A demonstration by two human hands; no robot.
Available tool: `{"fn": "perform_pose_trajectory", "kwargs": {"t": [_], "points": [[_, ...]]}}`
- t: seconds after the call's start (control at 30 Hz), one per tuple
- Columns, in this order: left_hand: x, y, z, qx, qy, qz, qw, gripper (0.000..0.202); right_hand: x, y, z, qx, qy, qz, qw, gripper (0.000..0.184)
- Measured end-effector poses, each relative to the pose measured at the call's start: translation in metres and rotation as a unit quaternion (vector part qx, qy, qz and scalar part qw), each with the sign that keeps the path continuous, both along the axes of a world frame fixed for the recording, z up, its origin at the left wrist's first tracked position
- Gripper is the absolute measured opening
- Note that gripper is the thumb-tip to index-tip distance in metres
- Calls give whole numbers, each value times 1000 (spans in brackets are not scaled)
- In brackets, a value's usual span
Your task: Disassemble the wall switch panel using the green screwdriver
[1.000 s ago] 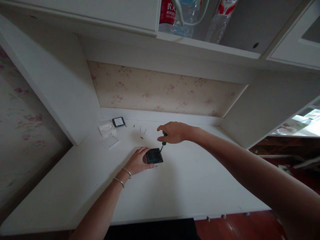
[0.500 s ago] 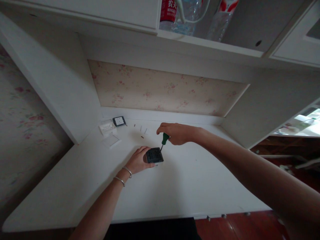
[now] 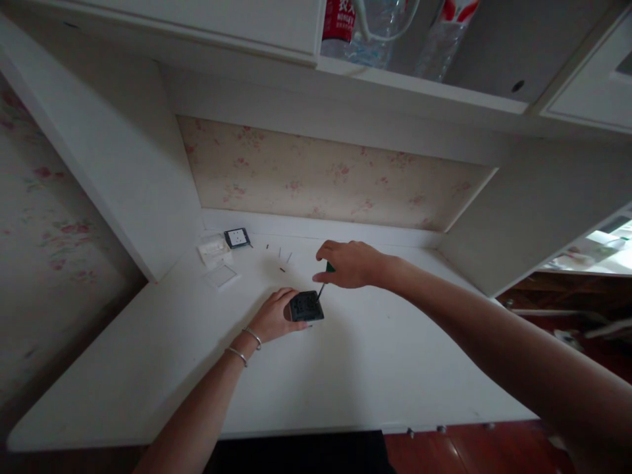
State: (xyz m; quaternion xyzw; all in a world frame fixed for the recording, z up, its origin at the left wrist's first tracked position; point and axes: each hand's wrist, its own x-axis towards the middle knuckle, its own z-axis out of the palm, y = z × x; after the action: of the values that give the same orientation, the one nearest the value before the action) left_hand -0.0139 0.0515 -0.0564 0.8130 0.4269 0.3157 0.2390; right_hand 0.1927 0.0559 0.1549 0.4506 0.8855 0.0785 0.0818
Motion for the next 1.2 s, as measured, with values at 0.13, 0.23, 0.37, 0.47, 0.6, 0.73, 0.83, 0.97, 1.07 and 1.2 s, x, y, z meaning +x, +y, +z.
{"fn": "perform_pose_trajectory", "kwargs": {"t": [0.13,0.23,0.37,0.47,0.6,0.73,0.83,0.97,1.07,1.2], "points": [[0,0,0,3,0,-2,1000,72,0,1,2,-42,13,43,998,22],[0,0,1,2,5,0,1000,73,-1,2,5,-77,52,77,993,29],[-1,0,1,-2,4,-2,1000,74,-2,3,5,-46,31,0,998,31],[-1,0,0,0,8,-1,1000,74,0,4,5,-45,33,27,998,25],[0,1,-2,6,12,-2,1000,74,3,2,5,-84,75,74,991,40],[0,1,-2,5,6,0,1000,75,2,0,5,-67,65,20,995,32],[0,1,-1,2,-2,-1,1000,75,2,-1,7,-81,60,53,993,26],[0,1,0,-1,1,0,1000,73,4,-2,7,-90,57,58,993,39],[0,1,0,0,-1,-3,1000,73,4,-1,6,-55,43,12,997,35],[0,0,1,0,-4,-3,1000,72,4,-4,5,-66,36,75,994,32]]}}
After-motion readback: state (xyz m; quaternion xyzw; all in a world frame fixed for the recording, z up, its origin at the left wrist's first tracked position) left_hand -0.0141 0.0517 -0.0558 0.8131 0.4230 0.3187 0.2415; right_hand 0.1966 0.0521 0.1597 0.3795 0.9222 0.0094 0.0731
